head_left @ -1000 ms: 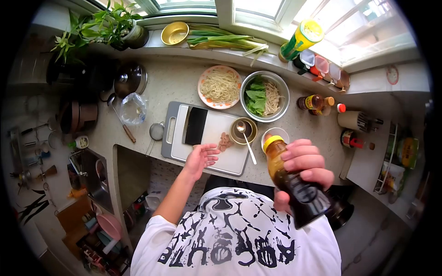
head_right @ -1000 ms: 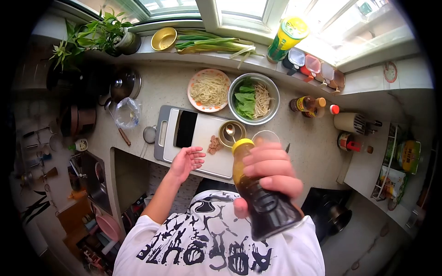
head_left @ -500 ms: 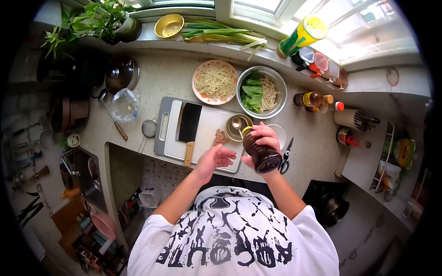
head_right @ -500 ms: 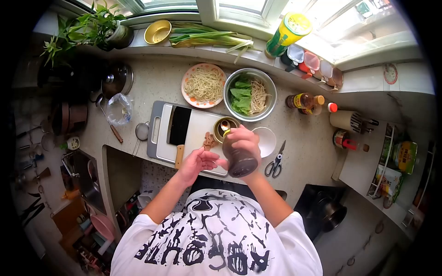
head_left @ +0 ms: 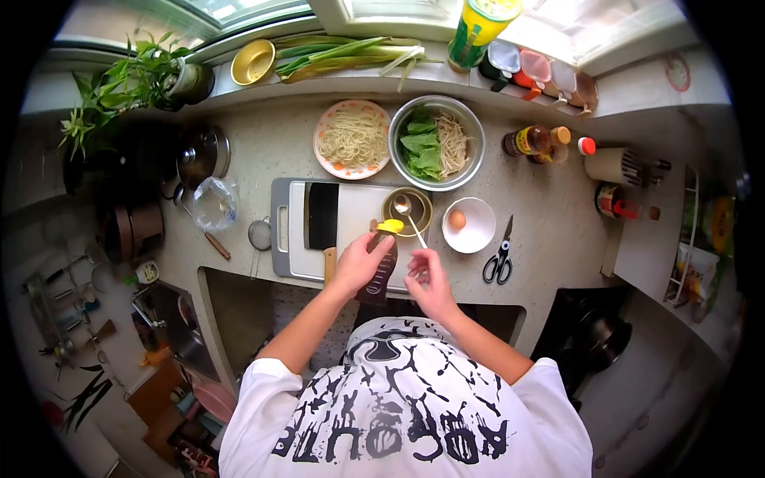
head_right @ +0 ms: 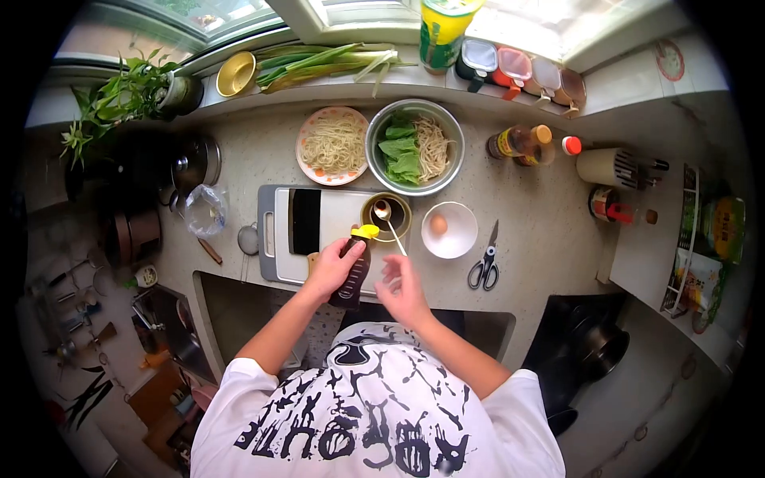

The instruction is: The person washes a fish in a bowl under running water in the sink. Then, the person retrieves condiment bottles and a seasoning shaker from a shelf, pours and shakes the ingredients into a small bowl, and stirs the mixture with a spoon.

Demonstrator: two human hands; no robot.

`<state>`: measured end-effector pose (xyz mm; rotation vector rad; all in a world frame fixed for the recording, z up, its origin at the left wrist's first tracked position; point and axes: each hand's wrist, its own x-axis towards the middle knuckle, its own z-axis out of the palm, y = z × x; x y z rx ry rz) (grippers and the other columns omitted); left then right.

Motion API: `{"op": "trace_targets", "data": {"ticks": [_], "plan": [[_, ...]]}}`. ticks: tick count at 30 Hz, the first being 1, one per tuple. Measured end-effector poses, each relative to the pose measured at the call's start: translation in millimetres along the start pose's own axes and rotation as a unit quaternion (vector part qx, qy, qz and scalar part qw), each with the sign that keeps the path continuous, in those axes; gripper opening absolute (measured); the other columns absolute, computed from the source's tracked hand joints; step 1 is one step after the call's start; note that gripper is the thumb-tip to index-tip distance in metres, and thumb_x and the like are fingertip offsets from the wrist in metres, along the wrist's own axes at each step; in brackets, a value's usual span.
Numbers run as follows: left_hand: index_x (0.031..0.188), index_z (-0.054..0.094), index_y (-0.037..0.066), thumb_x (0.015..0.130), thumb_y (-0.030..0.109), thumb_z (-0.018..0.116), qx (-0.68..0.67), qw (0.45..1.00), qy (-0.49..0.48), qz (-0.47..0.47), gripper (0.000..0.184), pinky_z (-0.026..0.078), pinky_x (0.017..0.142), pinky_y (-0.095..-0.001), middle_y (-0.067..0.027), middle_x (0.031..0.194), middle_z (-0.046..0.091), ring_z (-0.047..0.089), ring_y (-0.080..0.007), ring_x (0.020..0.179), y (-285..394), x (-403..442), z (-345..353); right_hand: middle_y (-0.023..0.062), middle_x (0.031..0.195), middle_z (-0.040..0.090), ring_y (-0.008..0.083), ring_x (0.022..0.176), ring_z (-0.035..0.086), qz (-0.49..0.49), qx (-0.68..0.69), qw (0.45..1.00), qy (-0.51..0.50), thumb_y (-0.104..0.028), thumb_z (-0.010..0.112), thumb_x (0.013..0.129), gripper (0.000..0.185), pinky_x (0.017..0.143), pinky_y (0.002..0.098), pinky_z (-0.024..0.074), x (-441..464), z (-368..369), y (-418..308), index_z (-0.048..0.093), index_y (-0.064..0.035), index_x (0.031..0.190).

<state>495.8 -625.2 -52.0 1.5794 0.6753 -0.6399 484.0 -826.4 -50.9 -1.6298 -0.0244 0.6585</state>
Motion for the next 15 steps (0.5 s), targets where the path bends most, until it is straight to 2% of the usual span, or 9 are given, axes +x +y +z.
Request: {"op": "trace_targets", "data": {"ticks": [1, 2, 3, 6, 7, 11, 15], "plan": [[0.117, 0.066, -0.002, 0.102, 0.049, 0.058, 0.099, 0.995, 0.014, 0.014, 0.054, 0.055, 0.076, -0.0361, -0.0142, 0.093, 0.074, 0.072, -0.0255, 0.086, 7.4, 2.8, -5.0, 0.0141, 0.111, 0.059, 0.0213, 0.097, 0.063, 0.141, 0.090, 0.985, -0.051, -0.022, 0.073, 0.089, 0.045, 0.069, 0.0310, 0.0551, 9.2, 0.6, 5.6, 0.055, -0.0027, 0.126], [0.115, 0.068, -0.002, 0.102, 0.051, 0.057, 0.198, 0.979, 0.027, 0.029, 0.056, 0.055, 0.077, -0.0380, -0.0173, 0.092, 0.074, 0.073, -0.0293, 0.087, 15.1, 4.6, -7.0, 0.0123, 0.104, 0.063, 0.0181, 0.086, 0.066, 0.275, 0.180, 0.939, -0.102, -0.028, 0.072, 0.094, 0.042, 0.061, 0.0282, 0.0542, 16.2, 2.2, 6.3, 0.056, -0.0011, 0.123], [0.107, 0.068, -0.002, 0.104, 0.050, 0.052, 0.231, 0.971, 0.045, 0.047, 0.055, 0.054, 0.075, -0.0412, -0.0191, 0.090, 0.073, 0.072, -0.0300, 0.083, 22.0, 4.9, -6.1, 0.0063, 0.087, 0.065, 0.0140, 0.068, 0.065, 0.260, 0.178, 0.942, -0.119, -0.042, 0.064, 0.101, 0.047, 0.050, 0.0246, 0.0513, 19.3, 10.2, 3.2, 0.057, 0.0007, 0.120], [0.110, 0.068, -0.002, 0.106, 0.053, 0.043, 0.344, 0.938, 0.020, 0.033, 0.061, 0.054, 0.080, -0.0484, -0.0249, 0.093, 0.072, 0.070, -0.0441, 0.092, 33.4, 14.7, -11.5, 0.0087, 0.094, 0.067, 0.0152, 0.072, 0.068, 0.287, 0.208, 0.924, -0.145, -0.041, 0.063, 0.102, 0.044, 0.053, 0.0262, 0.0542, 28.3, 34.5, 6.1, 0.057, -0.0013, 0.120], [0.110, 0.071, -0.002, 0.106, 0.054, 0.037, 0.368, 0.929, 0.007, 0.032, 0.065, 0.053, 0.085, -0.0516, -0.0282, 0.095, 0.071, 0.066, -0.0493, 0.098, 36.3, 17.4, -13.2, 0.0090, 0.095, 0.068, 0.0159, 0.073, 0.069, 0.270, 0.279, 0.909, -0.150, -0.042, 0.062, 0.103, 0.044, 0.055, 0.0270, 0.0564, 31.1, 38.5, 1.4, 0.057, -0.0017, 0.120], [0.109, 0.074, -0.002, 0.105, 0.057, 0.036, 0.429, 0.902, -0.028, -0.038, 0.070, 0.052, 0.091, -0.0506, -0.0299, 0.102, 0.071, 0.067, -0.0482, 0.101, 52.9, 27.5, -19.2, 0.0078, 0.091, 0.068, 0.0168, 0.071, 0.069, 0.304, 0.377, 0.860, -0.164, -0.043, 0.061, 0.103, 0.042, 0.057, 0.0276, 0.0580, 40.0, 48.9, 6.7, 0.058, -0.0035, 0.118], [0.104, 0.075, -0.002, 0.105, 0.058, 0.037, 0.509, 0.857, -0.053, -0.064, 0.072, 0.052, 0.092, -0.0501, -0.0310, 0.099, 0.071, 0.068, -0.0475, 0.101, 55.6, 40.6, -18.1, 0.0076, 0.089, 0.068, 0.0168, 0.071, 0.069, 0.317, 0.434, 0.832, -0.138, -0.044, 0.061, 0.102, 0.041, 0.057, 0.0272, 0.0566, 41.5, 55.6, 12.1, 0.058, -0.0051, 0.115]]}}
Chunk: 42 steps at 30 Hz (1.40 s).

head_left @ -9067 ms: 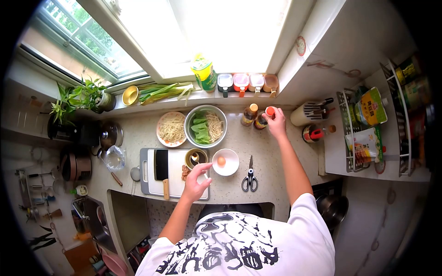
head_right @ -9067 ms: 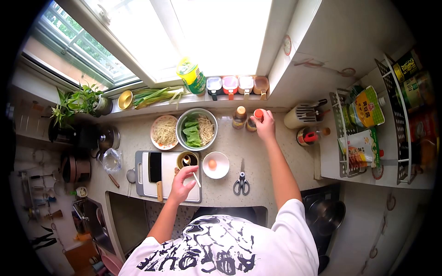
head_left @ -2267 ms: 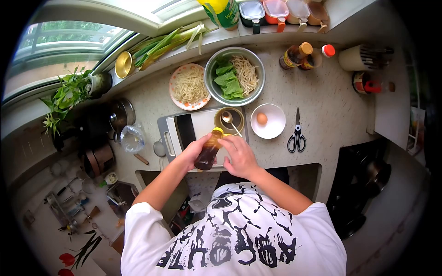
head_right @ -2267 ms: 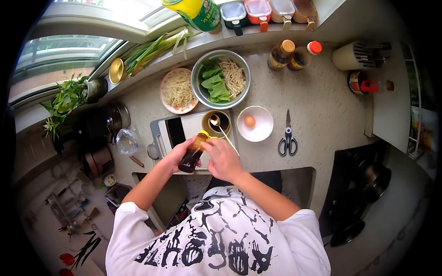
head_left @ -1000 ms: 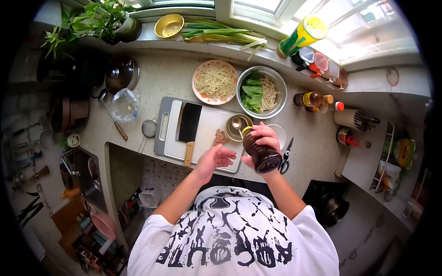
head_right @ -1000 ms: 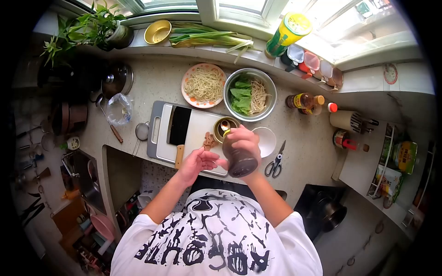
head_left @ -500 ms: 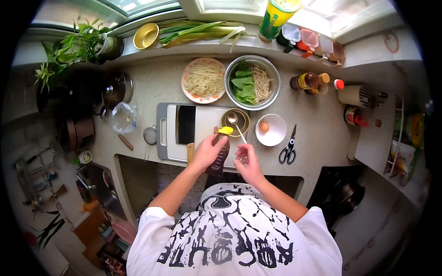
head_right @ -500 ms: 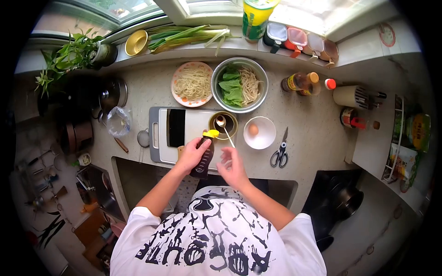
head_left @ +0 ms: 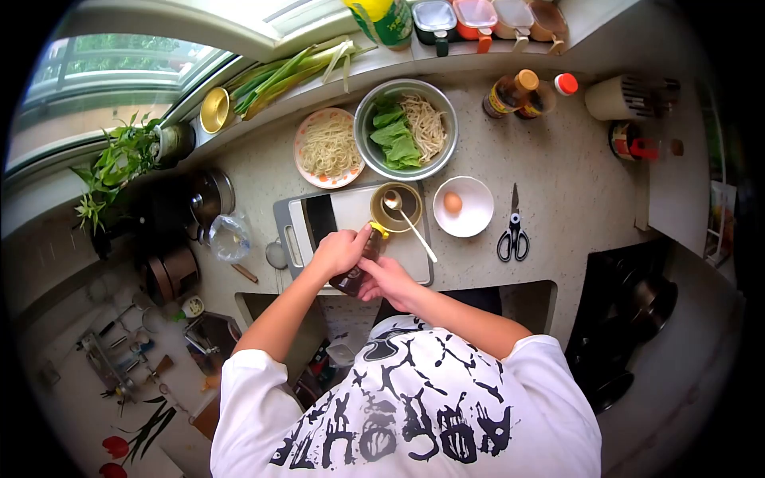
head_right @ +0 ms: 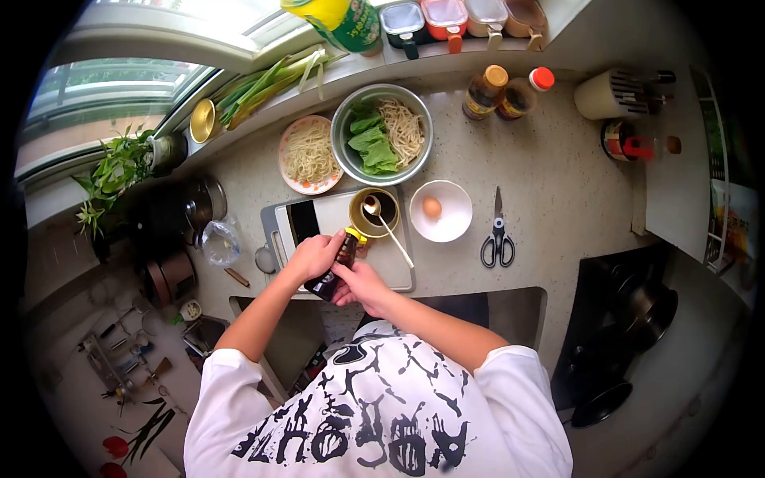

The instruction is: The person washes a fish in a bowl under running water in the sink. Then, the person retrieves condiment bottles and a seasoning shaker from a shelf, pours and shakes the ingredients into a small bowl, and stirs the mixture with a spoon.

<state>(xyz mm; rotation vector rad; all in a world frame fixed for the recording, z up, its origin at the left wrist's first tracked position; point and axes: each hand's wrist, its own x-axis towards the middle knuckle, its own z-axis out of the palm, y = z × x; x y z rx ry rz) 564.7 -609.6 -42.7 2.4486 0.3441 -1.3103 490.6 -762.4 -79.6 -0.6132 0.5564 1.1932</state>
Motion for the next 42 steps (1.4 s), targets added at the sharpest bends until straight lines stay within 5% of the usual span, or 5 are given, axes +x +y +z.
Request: {"op": "trace_targets", "data": {"ticks": [14, 42], "plan": [[0.099, 0.075, -0.004, 0.105, 0.059, 0.040, 0.066, 0.997, -0.039, 0.000, 0.072, 0.052, 0.091, -0.0493, -0.0313, 0.095, 0.071, 0.069, -0.0465, 0.097, 12.0, 21.9, -0.8, 0.0066, 0.081, 0.069, 0.0154, 0.064, 0.066, -0.002, 0.048, 0.998, 0.030, -0.039, 0.061, 0.100, 0.033, 0.050, 0.0268, 0.0456, 5.5, -2.5, -4.1, 0.062, -0.0064, 0.104], [0.094, 0.075, -0.006, 0.106, 0.058, 0.040, 0.060, 0.997, -0.049, -0.004, 0.073, 0.052, 0.088, -0.0480, -0.0316, 0.090, 0.070, 0.069, -0.0456, 0.091, 8.8, 32.8, 2.6, 0.0083, 0.078, 0.067, 0.0153, 0.059, 0.063, -0.010, 0.077, 0.996, 0.034, -0.038, 0.061, 0.101, 0.033, 0.051, 0.0269, 0.0476, 13.6, -8.6, -1.9, 0.059, -0.0057, 0.103]]}}
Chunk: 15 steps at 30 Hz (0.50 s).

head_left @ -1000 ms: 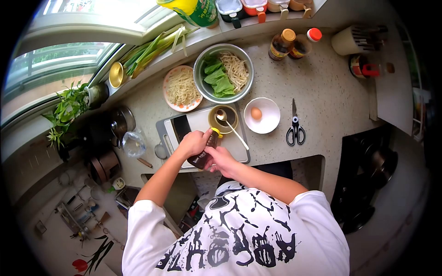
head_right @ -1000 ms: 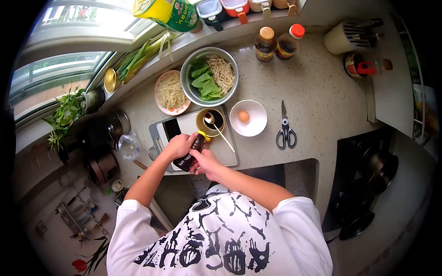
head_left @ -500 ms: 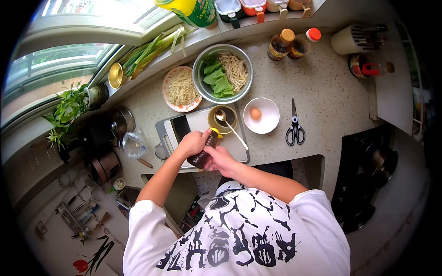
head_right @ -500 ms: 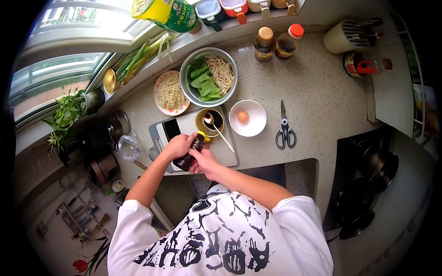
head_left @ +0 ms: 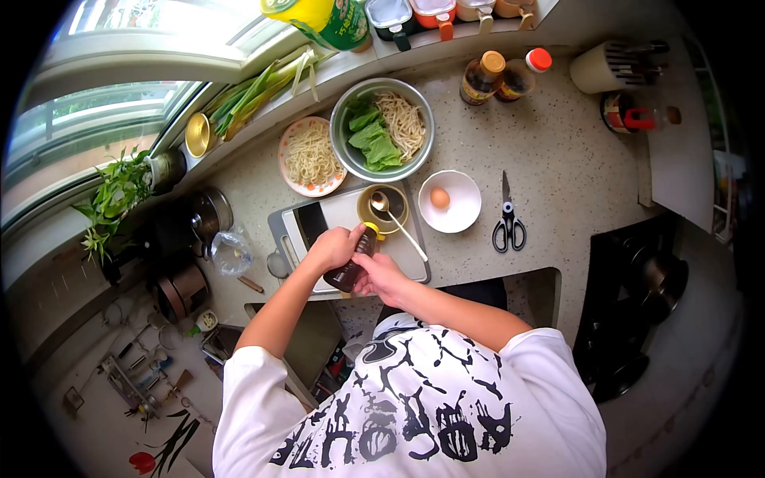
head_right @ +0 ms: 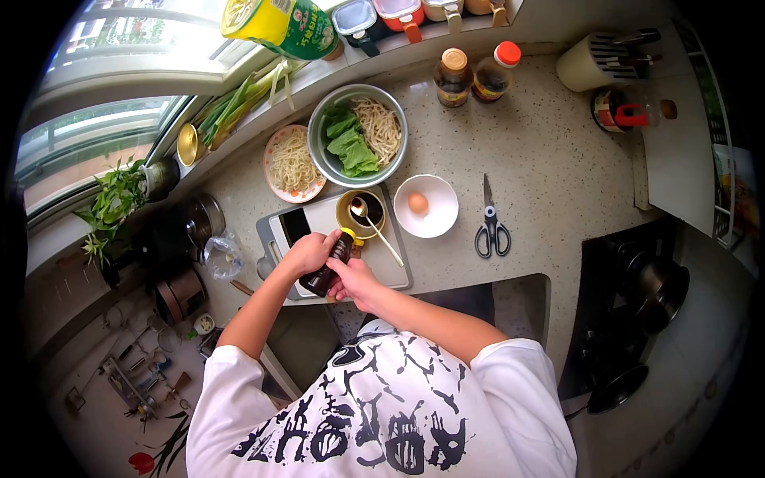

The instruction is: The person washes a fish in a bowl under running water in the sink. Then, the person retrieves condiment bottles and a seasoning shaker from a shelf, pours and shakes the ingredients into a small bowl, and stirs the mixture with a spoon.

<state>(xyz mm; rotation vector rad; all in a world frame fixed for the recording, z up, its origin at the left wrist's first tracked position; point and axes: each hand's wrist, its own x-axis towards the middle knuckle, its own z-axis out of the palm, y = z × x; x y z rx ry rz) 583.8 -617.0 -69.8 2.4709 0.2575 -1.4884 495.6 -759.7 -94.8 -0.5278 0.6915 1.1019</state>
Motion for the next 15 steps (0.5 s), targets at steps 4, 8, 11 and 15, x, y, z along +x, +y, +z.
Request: {"op": "trace_targets", "data": {"ticks": [4, 8, 11, 15], "plan": [[0.094, 0.075, -0.006, 0.106, 0.057, 0.041, -0.005, 1.000, 0.000, 0.000, 0.073, 0.052, 0.088, -0.0480, -0.0317, 0.090, 0.070, 0.069, -0.0457, 0.091, 2.0, -0.3, -1.1, 0.0082, 0.078, 0.067, 0.0151, 0.059, 0.062, -0.004, 0.001, 1.000, 0.000, -0.038, 0.061, 0.101, 0.033, 0.051, 0.0270, 0.0480, 0.1, -0.1, -0.9, 0.059, -0.0055, 0.103], [0.094, 0.075, -0.006, 0.106, 0.057, 0.041, -0.008, 1.000, -0.002, 0.000, 0.072, 0.052, 0.088, -0.0480, -0.0319, 0.090, 0.070, 0.069, -0.0459, 0.091, 2.4, -0.4, -1.7, 0.0083, 0.078, 0.067, 0.0149, 0.059, 0.062, -0.006, 0.003, 1.000, 0.000, -0.038, 0.061, 0.101, 0.033, 0.051, 0.0273, 0.0482, -0.2, -0.2, -1.7, 0.059, -0.0053, 0.102], [0.093, 0.075, -0.006, 0.106, 0.057, 0.041, -0.007, 1.000, -0.004, -0.002, 0.073, 0.052, 0.088, -0.0480, -0.0322, 0.089, 0.070, 0.069, -0.0460, 0.090, 3.1, 0.0, -2.0, 0.0081, 0.078, 0.067, 0.0148, 0.059, 0.062, -0.004, 0.004, 1.000, 0.003, -0.038, 0.062, 0.101, 0.032, 0.051, 0.0272, 0.0484, 0.5, -0.6, -1.7, 0.059, -0.0055, 0.102], [0.093, 0.075, -0.007, 0.106, 0.057, 0.041, -0.007, 1.000, -0.004, 0.000, 0.073, 0.052, 0.087, -0.0480, -0.0325, 0.089, 0.070, 0.069, -0.0461, 0.090, 4.5, -0.9, -2.8, 0.0078, 0.078, 0.067, 0.0147, 0.059, 0.062, -0.006, 0.003, 1.000, 0.004, -0.038, 0.062, 0.101, 0.032, 0.052, 0.0272, 0.0486, 1.7, -1.5, -0.6, 0.059, -0.0057, 0.101]]}}
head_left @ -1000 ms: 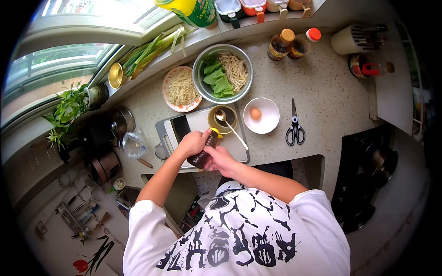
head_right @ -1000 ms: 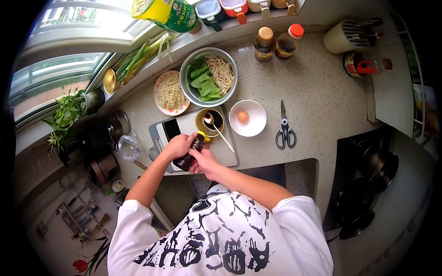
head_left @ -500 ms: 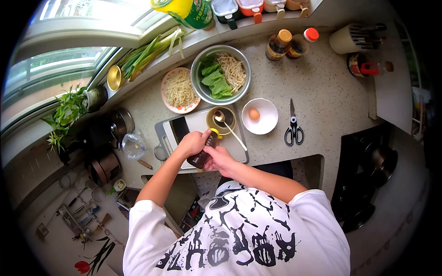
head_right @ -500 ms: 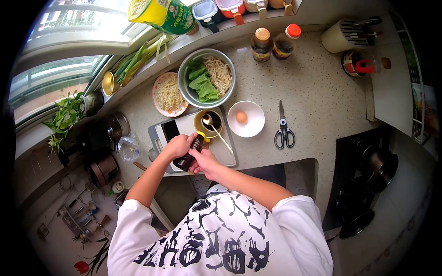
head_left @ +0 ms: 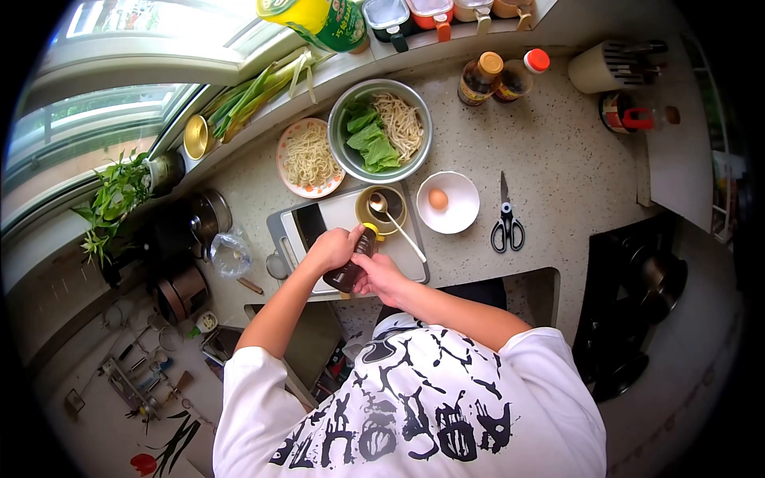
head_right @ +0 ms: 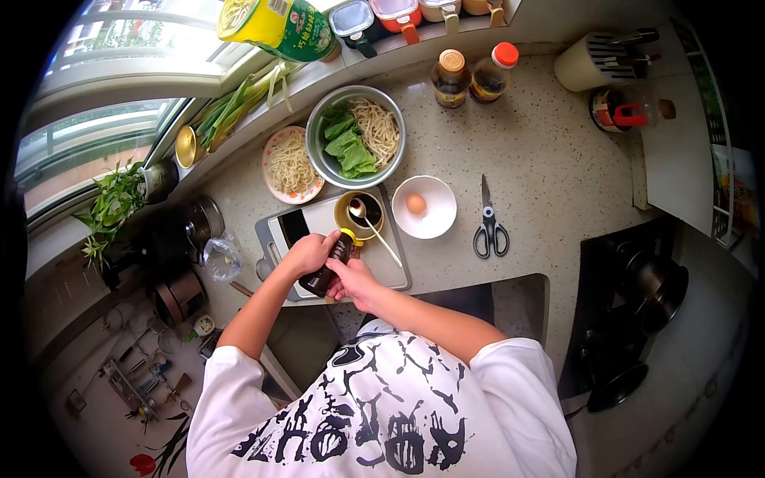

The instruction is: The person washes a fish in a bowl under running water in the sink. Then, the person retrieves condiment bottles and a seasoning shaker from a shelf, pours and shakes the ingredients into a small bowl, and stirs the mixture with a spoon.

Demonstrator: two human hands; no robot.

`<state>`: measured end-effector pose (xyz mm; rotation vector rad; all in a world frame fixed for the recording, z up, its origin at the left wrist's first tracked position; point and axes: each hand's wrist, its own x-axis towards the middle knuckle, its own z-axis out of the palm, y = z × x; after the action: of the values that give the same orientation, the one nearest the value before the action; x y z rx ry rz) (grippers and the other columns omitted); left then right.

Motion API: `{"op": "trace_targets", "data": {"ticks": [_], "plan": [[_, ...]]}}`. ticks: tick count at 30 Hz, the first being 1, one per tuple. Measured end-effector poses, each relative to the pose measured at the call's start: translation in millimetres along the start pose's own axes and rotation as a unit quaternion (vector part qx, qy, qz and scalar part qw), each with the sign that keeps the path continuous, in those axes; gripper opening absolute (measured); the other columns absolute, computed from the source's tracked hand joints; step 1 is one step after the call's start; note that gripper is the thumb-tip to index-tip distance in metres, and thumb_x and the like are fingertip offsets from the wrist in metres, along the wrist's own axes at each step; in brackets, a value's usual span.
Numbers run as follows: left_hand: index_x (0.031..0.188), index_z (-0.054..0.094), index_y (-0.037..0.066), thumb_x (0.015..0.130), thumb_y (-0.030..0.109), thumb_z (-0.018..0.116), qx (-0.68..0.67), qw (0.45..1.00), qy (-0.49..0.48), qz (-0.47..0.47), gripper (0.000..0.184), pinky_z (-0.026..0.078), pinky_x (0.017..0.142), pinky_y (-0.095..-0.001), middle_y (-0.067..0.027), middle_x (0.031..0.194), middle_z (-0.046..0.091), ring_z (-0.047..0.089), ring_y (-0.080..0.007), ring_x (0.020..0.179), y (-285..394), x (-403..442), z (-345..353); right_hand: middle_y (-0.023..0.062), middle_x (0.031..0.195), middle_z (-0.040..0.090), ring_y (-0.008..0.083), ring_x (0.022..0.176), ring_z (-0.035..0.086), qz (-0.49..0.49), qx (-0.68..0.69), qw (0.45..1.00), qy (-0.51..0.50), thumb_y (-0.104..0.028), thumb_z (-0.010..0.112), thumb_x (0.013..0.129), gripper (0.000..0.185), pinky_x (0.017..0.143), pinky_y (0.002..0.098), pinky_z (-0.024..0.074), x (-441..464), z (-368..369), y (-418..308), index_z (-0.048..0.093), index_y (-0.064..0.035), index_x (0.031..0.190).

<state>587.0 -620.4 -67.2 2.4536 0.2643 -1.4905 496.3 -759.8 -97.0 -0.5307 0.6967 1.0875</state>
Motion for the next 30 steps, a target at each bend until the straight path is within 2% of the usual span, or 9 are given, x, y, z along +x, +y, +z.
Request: {"op": "trace_targets", "data": {"ticks": [30], "plan": [[0.089, 0.074, -0.007, 0.105, 0.059, 0.041, 0.003, 1.000, 0.000, -0.002, 0.076, 0.051, 0.088, -0.0487, -0.0326, 0.087, 0.069, 0.069, -0.0463, 0.089, -2.9, 2.5, -0.3, 0.0083, 0.076, 0.067, 0.0153, 0.057, 0.062, 0.003, 0.004, 1.000, 0.008, -0.036, 0.061, 0.100, 0.032, 0.050, 0.0269, 0.0480, 3.3, 2.4, -0.9, 0.060, -0.0046, 0.102]]}}
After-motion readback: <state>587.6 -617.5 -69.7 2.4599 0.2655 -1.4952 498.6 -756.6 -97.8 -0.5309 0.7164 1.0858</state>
